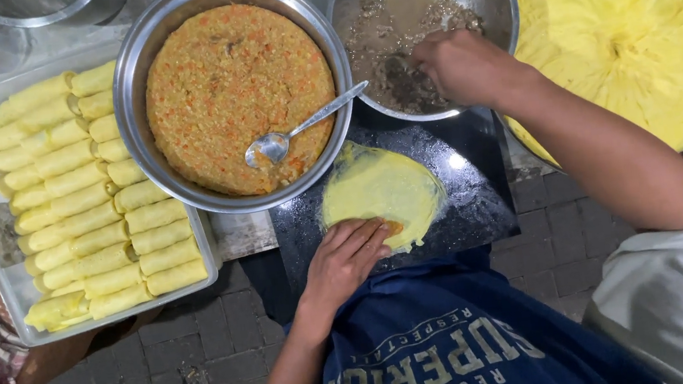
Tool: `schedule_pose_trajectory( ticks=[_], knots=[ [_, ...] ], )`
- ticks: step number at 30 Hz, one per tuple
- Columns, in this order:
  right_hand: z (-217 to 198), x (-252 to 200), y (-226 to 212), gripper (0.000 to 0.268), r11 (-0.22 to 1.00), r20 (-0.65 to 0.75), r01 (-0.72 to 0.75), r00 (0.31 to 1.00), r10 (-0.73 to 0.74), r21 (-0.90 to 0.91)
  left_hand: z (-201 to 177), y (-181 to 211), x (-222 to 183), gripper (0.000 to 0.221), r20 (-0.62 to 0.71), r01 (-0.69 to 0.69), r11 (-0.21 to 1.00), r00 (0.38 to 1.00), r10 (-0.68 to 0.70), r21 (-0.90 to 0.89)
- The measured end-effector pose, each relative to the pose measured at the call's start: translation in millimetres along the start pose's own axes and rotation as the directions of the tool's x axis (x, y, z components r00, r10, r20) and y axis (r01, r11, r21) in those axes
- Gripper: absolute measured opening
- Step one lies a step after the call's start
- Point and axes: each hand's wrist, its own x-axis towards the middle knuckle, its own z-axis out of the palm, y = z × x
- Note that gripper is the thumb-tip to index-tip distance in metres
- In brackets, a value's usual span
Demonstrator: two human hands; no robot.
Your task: Assembling spring rolls by placing two types of filling onto a wrapper and rolling it tightly, then placing it on a tray.
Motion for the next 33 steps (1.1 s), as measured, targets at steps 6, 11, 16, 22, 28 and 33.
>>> schedule_pose_trajectory(
  ticks=[6, 11, 16, 22, 28, 33],
  knots=[
    [18, 1, 20, 0.019, 0.985, -0.097, 0.161, 0.983, -0.155, 0.057, 10, 1, 4, 0.034, -0.200, -0.006, 0.999, 0.980, -0.002, -0.038],
    [4, -12, 10, 0.019, 0.986, -0.027, 0.112, 0.994, -0.110, 0.123, 15, -1, -1, 0.035, -0.183, 0.005, 1.000, 0.983, -0.006, -0.008],
    [6, -16, 24, 0.016, 0.972, -0.068, 0.175, 0.984, -0.166, 0.159, 15, 0, -3, 0.038, -0.141, 0.032, 0.999, 0.990, -0.032, 0.000],
    [-3, -27, 14, 0.017, 0.965, -0.106, 0.154, 0.985, -0.135, 0.210, 10, 1, 2, 0.035, -0.157, 0.015, 1.000, 0.988, -0.013, 0.012],
    [-6, -41, 14, 0.017, 0.945, -0.136, 0.126, 0.987, -0.088, 0.303, 17, -2, -5, 0.019, -0.184, 0.020, 1.000, 0.983, -0.015, 0.024],
    [0, -47, 37, 0.015, 0.911, -0.333, 0.375, 0.893, -0.305, 0.172, 6, -2, -6, 0.026, -0.128, 0.036, 0.999, 0.991, -0.034, 0.011]
  ],
)
